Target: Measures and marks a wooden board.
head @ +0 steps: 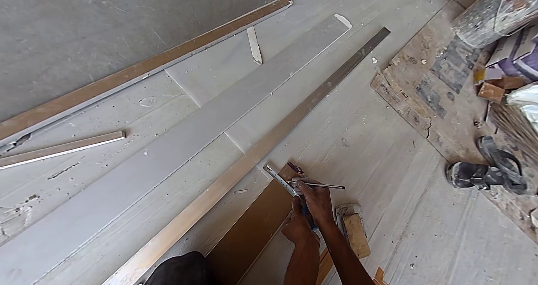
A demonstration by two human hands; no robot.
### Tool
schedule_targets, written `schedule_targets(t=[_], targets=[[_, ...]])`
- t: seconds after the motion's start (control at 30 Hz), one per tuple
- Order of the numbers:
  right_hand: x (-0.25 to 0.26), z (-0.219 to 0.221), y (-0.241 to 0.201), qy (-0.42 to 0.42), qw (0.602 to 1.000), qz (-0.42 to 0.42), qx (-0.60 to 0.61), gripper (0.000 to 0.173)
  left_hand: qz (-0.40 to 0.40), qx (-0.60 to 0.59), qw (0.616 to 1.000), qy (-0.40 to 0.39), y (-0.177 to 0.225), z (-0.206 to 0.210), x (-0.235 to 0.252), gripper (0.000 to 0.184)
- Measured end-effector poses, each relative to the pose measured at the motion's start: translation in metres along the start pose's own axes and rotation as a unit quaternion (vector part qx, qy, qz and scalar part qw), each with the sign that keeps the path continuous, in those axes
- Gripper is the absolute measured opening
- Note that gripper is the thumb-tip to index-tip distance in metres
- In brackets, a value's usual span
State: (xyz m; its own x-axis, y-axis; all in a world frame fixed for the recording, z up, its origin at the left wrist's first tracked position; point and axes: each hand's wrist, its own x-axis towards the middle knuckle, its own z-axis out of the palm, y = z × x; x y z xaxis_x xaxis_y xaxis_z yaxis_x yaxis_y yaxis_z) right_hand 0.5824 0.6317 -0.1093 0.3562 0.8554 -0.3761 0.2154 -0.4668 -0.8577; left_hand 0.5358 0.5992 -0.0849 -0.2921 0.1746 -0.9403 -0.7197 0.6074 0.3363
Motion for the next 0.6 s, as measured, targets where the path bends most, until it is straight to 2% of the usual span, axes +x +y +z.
schedule_targets(t=[0.6], targets=[[-0.0004,-0.001,-0.002,0.0,1.0,0.003,-0.017,0.011,-0.002,0.027,1.0,0.0,-0.0003,-0.0017,0.0004,0.038]])
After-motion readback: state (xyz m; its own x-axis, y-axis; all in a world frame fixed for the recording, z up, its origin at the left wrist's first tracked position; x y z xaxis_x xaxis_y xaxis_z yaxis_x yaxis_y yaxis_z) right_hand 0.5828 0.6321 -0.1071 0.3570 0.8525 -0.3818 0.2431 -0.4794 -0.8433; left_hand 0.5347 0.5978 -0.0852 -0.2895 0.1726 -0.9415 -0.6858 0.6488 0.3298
